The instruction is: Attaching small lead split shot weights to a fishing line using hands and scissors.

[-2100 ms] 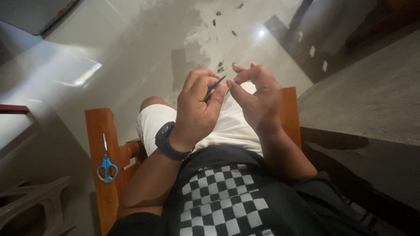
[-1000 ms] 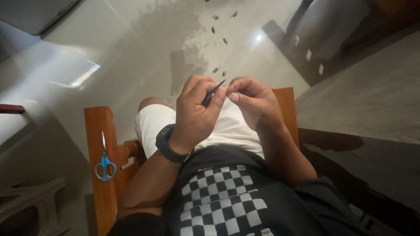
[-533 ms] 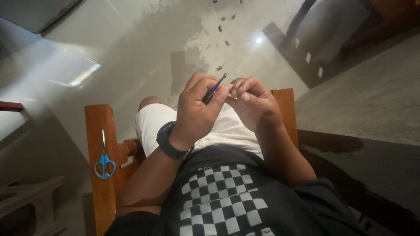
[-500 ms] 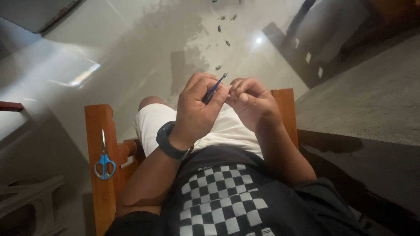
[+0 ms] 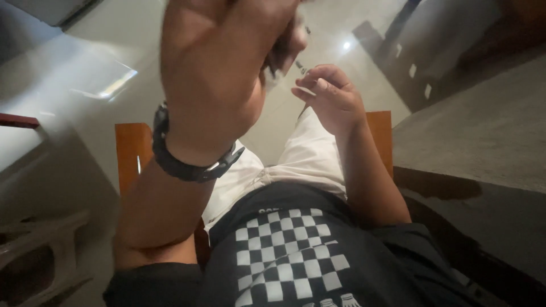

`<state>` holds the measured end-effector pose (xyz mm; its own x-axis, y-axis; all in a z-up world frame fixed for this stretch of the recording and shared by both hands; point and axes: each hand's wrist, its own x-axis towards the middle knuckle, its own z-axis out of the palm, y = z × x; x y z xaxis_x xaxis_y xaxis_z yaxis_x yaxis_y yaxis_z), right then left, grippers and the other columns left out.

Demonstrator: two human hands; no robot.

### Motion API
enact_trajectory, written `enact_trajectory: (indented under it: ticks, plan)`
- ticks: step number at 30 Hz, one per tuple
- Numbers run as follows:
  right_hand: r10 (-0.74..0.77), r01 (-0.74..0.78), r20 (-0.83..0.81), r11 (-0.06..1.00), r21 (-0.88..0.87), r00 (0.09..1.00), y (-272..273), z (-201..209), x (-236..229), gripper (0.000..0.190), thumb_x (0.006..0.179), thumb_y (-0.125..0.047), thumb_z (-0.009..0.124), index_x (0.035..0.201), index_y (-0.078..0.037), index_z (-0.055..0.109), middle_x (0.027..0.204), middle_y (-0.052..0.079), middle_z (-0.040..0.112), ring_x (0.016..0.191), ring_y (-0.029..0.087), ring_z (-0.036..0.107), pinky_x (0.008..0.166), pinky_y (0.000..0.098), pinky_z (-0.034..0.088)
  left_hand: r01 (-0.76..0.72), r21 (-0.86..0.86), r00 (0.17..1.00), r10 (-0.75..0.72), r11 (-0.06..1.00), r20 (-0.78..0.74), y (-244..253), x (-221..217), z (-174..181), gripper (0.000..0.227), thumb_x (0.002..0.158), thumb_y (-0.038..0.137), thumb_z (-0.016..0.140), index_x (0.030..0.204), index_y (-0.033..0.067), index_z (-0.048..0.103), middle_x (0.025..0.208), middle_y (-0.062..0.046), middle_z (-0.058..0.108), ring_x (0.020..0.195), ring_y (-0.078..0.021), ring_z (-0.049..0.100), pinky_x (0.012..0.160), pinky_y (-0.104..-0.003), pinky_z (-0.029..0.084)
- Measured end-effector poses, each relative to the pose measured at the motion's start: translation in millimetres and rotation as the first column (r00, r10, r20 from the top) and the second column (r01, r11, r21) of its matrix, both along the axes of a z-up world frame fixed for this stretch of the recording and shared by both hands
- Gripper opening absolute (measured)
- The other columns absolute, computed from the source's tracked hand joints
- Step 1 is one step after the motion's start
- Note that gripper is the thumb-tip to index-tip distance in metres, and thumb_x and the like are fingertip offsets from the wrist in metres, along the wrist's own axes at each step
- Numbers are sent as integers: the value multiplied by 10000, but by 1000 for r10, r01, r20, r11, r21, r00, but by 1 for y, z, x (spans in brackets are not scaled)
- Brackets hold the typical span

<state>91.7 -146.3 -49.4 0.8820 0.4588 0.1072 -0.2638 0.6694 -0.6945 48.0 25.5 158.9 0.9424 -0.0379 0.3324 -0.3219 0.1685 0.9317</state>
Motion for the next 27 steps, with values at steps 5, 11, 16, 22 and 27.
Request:
enact_trajectory:
  ticks: [5,11,16,22,27]
  plan:
    - [119,-133,102,980,147,988,5,10,-3,204,914,-93,543,1110,-37,550,1087,104,574,1059,224,561,978,371,447,-118,500,886,-137,858,444,-6,1,16,414,683,-121,146,862,-74,516,785,-114,537,712,-190,529,658,-271,444]
    - [109,-108,6,967,231,994,8,12,-17,204,896,-132,562,1087,-66,538,1102,96,567,1025,249,549,925,418,419,-247,813,912,-156,527,379,-5,13,-17,256,778,-61,529,1002,61,541,823,-19,526,686,-125,498,582,-222,394]
    - [97,-102,35,976,190,995,7,18,-24,290,848,-70,612,1123,-127,539,1091,64,571,1030,225,537,964,384,412,-234,772,903,-161,591,398,-12,13,-15,204,803,-60,527,971,55,527,802,-27,509,670,-131,471,576,-232,380]
    - [81,-88,58,986,144,995,9,23,-28,313,827,7,607,1110,-109,541,1021,65,559,901,136,552,866,273,427,-234,699,892,-137,676,431,-9,8,-13,141,836,-58,524,930,46,510,774,-39,486,647,-139,436,567,-246,361]
    - [54,-63,77,992,114,996,8,30,-30,298,829,50,564,1093,-88,544,948,62,515,795,95,519,801,230,446,-229,637,883,-118,736,454,-4,6,-12,107,861,-57,521,899,40,497,753,-47,469,630,-145,410,561,-257,347]
